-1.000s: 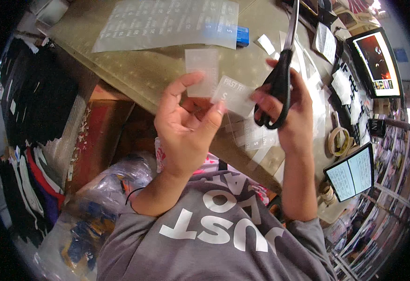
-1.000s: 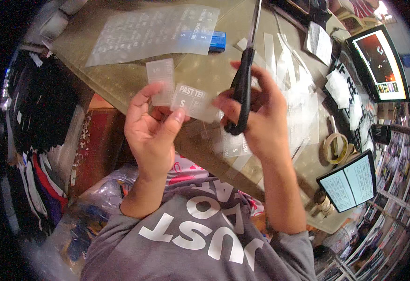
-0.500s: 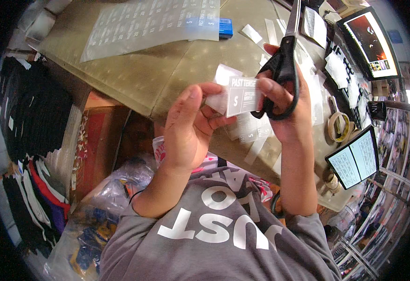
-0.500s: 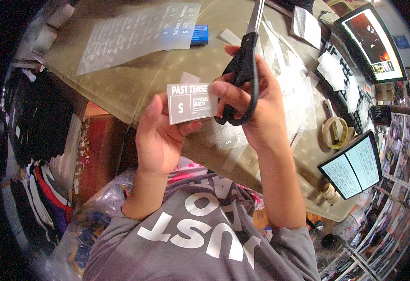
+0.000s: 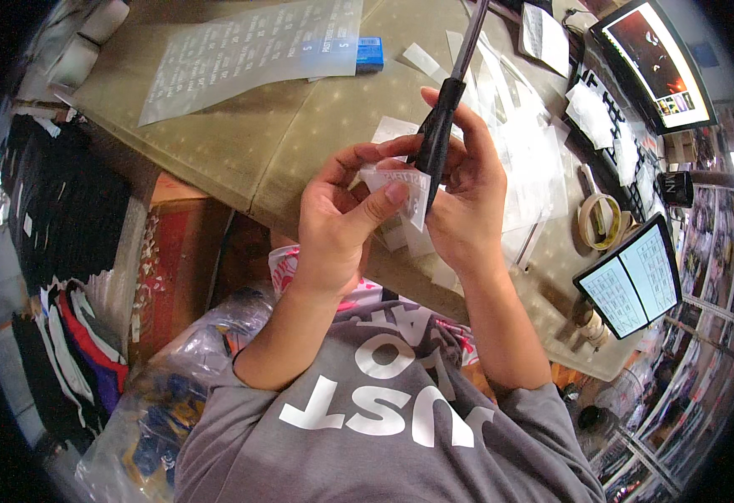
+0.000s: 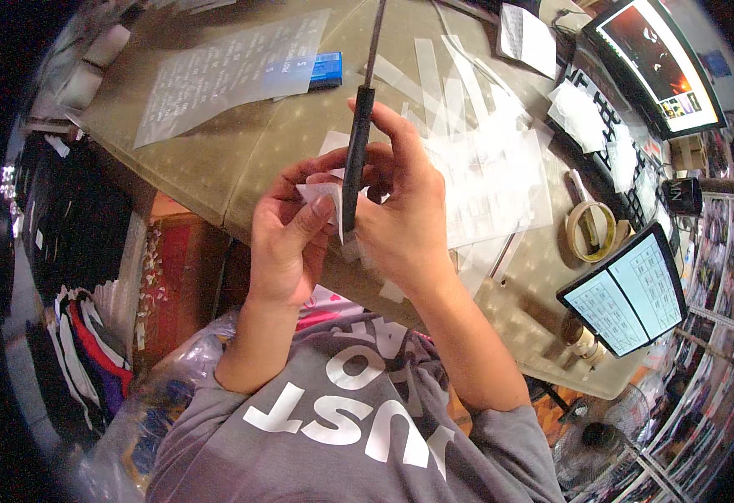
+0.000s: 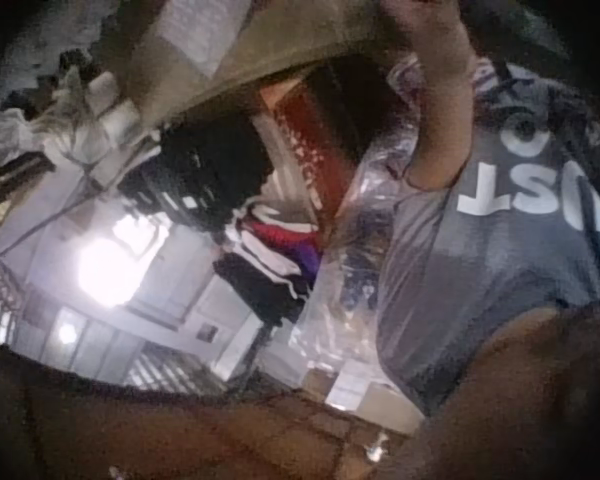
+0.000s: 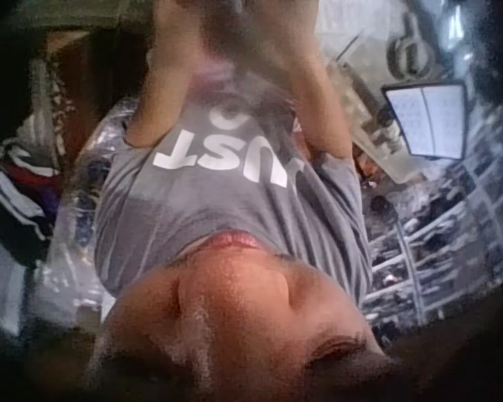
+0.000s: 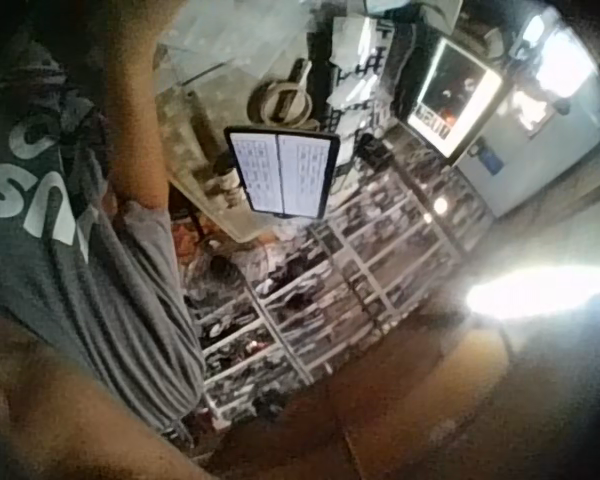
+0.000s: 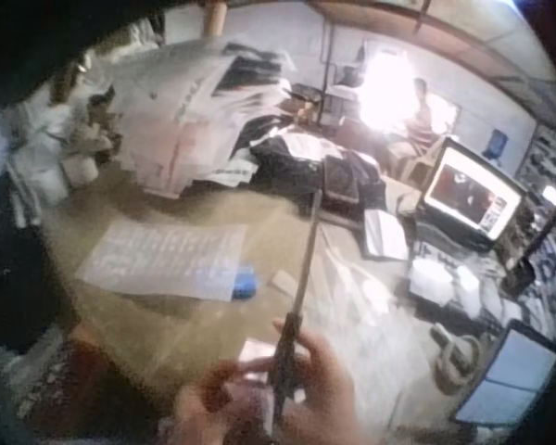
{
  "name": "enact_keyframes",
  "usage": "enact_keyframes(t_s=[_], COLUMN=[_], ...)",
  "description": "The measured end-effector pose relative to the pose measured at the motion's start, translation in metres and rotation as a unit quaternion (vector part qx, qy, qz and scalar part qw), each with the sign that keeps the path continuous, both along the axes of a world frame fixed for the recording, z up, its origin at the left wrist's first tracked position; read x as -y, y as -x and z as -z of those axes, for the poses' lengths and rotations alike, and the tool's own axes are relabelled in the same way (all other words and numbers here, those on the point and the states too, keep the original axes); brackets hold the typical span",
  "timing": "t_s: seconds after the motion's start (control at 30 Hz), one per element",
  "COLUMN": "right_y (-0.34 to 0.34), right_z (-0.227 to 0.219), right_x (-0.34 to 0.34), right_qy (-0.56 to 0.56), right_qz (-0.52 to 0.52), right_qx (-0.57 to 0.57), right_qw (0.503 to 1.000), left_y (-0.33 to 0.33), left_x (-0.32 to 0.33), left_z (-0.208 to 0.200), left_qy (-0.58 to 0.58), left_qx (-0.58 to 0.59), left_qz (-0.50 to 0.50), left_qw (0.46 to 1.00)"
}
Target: The person uses scissors to cut individual labels from a transparent sheet. They repeatedly pick up the sheet, cut out one label at a time, and place the cut pieces on the table. The process continues throughout the clip with consistent hand movements and tool use.
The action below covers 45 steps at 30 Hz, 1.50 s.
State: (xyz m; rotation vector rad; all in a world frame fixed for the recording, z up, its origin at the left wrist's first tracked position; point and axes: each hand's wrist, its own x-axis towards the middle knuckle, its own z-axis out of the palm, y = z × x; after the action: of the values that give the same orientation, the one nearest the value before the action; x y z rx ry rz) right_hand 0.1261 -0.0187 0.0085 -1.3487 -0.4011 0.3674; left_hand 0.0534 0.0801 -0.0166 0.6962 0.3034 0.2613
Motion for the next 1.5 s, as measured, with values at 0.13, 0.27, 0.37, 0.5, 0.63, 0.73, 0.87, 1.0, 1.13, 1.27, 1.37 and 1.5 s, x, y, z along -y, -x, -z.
enact_keyframes(t_s=[0.13, 0.27, 0.37, 0.5, 0.63, 0.73, 0.87, 1.0, 1.13, 1.27, 1.37, 1.5], right_y=[-0.004, 0.000, 0.016, 0.054, 0.064, 0.064, 0.065, 0.064, 0.063, 0.062, 0.063, 0.065], right_z=[0.005, -0.006, -0.008, 0.003, 0.001, 0.004, 0.001, 0.002, 0.002, 0.001, 0.001, 0.001], right_x=[0.004, 0.016, 0.047, 0.067, 0.064, 0.063, 0.062, 0.061, 0.059, 0.058, 0.057, 0.058], right_qy=[0.055, 0.014, 0.004, -0.031, -0.004, -0.017, -0.051, -0.056, -0.047, -0.021, -0.026, -0.014], right_qz=[0.039, 0.074, 0.026, -0.081, -0.134, -0.141, -0.125, -0.127, -0.124, -0.118, -0.109, -0.109], right_qx=[0.010, -0.070, -0.123, -0.165, -0.139, -0.121, -0.121, -0.117, -0.109, -0.094, -0.091, -0.103], right_qw=[0.998, 0.995, 0.992, 0.982, 0.981, 0.983, 0.983, 0.983, 0.985, 0.988, 0.990, 0.989], left_y=[0.000, -0.001, -0.010, -0.021, -0.031, -0.034, -0.034, -0.033, -0.033, -0.032, -0.031, -0.030], left_x=[0.002, -0.002, -0.009, -0.005, 0.010, 0.019, 0.021, 0.022, 0.020, 0.020, 0.019, 0.016], left_z=[-0.006, -0.019, -0.021, -0.028, -0.030, -0.029, -0.029, -0.029, -0.028, -0.026, -0.025, -0.025], left_qy=[-0.100, -0.211, -0.272, -0.298, -0.337, -0.335, -0.347, -0.345, -0.333, -0.340, -0.337, -0.346], left_qx=[0.010, 0.034, 0.075, 0.115, 0.118, 0.120, 0.116, 0.117, 0.119, 0.122, 0.121, 0.125], left_qz=[-0.049, -0.123, -0.196, -0.249, -0.304, -0.302, -0.302, -0.303, -0.299, -0.300, -0.293, -0.290], left_qw=[0.994, 0.969, 0.939, 0.914, 0.883, 0.884, 0.880, 0.881, 0.886, 0.883, 0.886, 0.884])
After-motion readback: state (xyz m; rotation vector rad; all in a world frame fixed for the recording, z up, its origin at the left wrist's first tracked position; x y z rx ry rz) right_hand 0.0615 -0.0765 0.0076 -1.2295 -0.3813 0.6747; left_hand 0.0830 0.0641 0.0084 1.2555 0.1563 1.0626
